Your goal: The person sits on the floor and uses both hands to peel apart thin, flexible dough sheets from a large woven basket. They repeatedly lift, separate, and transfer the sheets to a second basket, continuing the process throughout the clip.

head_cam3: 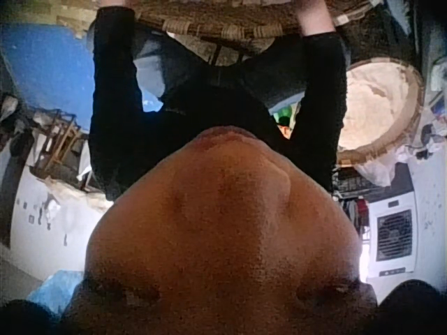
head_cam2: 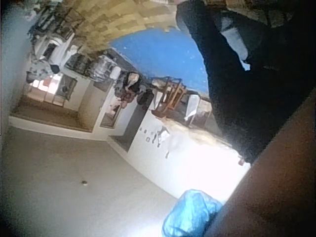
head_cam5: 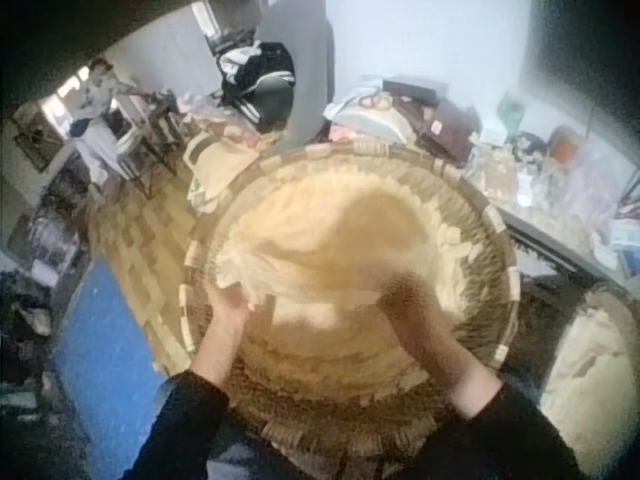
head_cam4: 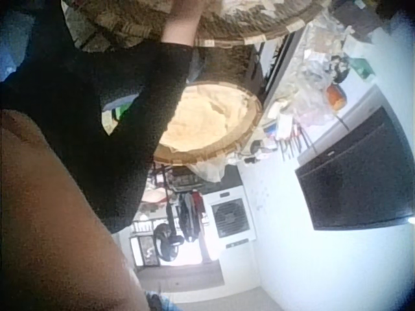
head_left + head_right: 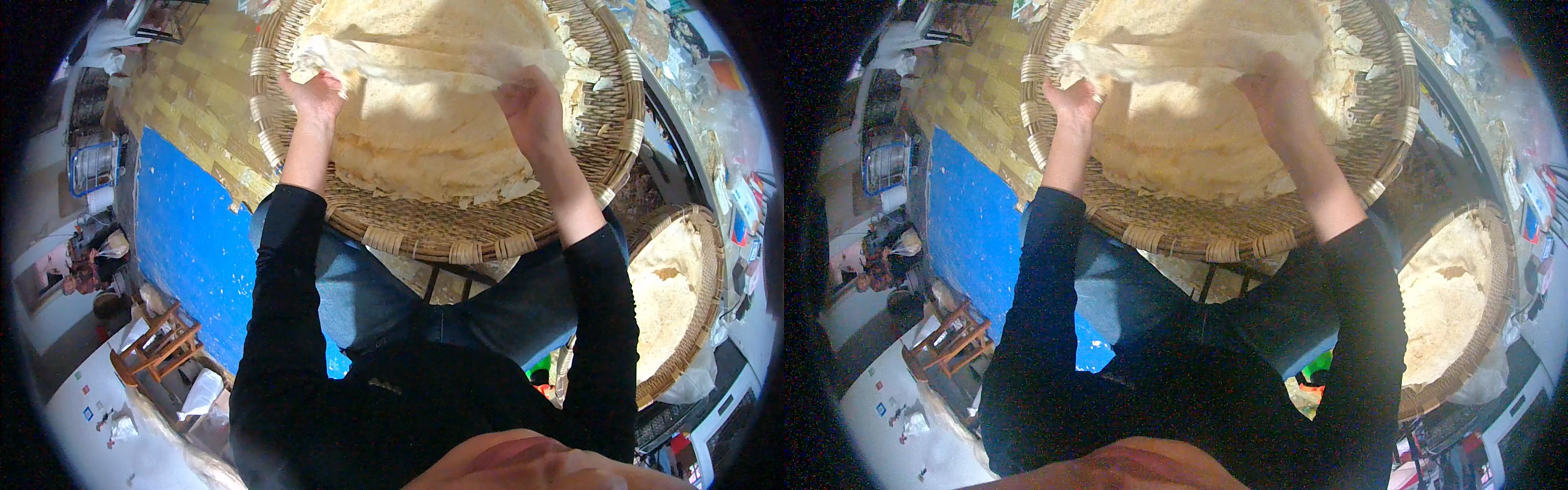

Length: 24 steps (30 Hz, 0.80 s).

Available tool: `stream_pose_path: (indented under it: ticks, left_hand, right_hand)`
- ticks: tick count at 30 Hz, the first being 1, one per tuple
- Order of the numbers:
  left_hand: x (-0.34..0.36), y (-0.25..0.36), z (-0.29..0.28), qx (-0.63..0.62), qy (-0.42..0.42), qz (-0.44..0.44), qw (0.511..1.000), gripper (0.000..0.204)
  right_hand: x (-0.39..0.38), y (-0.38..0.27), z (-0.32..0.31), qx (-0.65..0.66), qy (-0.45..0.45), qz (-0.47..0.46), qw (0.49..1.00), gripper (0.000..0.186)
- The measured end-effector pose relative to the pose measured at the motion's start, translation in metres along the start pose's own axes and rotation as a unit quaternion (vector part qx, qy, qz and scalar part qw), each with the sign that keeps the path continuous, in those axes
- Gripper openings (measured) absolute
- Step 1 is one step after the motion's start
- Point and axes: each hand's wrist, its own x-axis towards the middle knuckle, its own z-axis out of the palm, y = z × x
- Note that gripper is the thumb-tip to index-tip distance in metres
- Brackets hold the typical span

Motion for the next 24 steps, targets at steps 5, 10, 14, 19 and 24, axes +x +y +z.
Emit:
stream_pose_path:
  ticks: [5, 10, 14, 19, 24]
  left_hand:
    - [0.008, 0.001, 0.001, 0.180, 0.007, -0.115, 0.977, 0.077]
    - [0.030, 0.005, 0.000, 0.353, -0.050, -0.138, 0.924, 0.042]
    - [0.051, 0.046, 0.023, 0.183, -0.029, -0.055, 0.981, 0.023]
    - [0.081, 0.087, 0.075, 0.178, -0.015, -0.005, 0.984, 0.037]
    - [0.105, 0.105, 0.113, 0.173, 0.014, 0.025, 0.985, 0.029]
  right_hand:
    - [0.004, 0.005, -0.009, -0.250, 0.011, -0.032, 0.968, 0.011]
    - [0.012, 0.001, -0.013, -0.082, 0.063, 0.028, 0.994, 0.044]
    - [0.036, -0.022, -0.026, -0.216, 0.094, -0.043, 0.971, 0.023]
    - [0.115, -0.092, -0.020, -0.269, 0.062, -0.106, 0.955, 0.032]
    - [0.155, -0.165, 0.045, -0.166, 0.015, -0.089, 0.982, 0.018]
